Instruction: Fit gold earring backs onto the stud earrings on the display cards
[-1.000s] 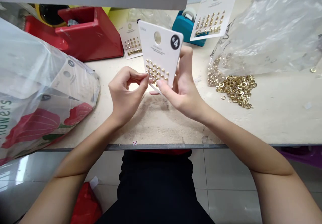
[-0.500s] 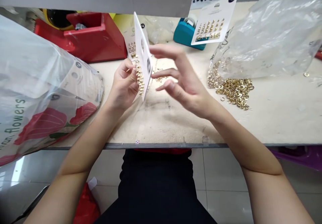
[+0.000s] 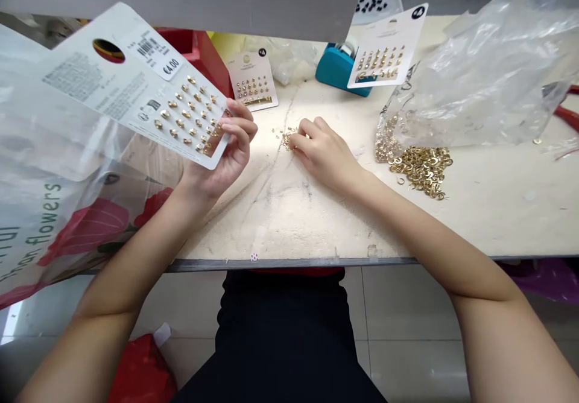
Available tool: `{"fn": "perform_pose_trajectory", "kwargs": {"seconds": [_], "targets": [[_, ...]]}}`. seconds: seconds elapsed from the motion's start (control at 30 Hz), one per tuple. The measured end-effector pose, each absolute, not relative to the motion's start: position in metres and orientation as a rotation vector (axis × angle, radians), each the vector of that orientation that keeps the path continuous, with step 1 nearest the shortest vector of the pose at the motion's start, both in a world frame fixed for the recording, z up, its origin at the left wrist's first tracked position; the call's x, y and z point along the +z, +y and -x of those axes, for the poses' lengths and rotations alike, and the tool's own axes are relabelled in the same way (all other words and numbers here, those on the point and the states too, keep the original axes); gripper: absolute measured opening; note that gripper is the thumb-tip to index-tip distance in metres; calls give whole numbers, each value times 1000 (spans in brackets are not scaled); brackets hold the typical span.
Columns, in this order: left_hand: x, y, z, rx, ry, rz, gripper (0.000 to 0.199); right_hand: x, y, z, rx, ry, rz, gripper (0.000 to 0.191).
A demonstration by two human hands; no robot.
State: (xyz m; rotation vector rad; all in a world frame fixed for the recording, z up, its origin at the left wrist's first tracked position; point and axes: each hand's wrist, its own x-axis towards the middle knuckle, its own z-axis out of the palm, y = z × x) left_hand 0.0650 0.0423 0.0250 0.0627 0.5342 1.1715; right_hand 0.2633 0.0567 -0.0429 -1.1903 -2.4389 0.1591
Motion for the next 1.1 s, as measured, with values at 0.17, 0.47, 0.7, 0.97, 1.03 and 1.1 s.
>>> {"fn": "perform_pose_trajectory", "kwargs": {"seconds": [0.17, 0.47, 0.7, 0.97, 1.03, 1.1], "targets": [[12, 43, -59, 1108, 506, 18, 36, -38, 61, -252, 99, -2549, 1191, 18], [-5, 42, -51, 1051, 520, 35, 39, -44, 56, -260, 174, -2405, 1146, 7], [-12, 40, -53, 1024, 544, -19, 41, -37, 55, -249, 162, -2516, 1281, 11], [-12, 37, -56, 1019, 632, -87, 42, -31, 57, -242, 112, -2630, 1263, 17], [-12, 37, -56, 1012, 611, -83, 44, -29, 57, -241, 173, -2624, 1254, 15], [-12, 37, -56, 1004, 599, -90, 43, -27, 56, -241, 302, -2601, 1243, 12]]}}
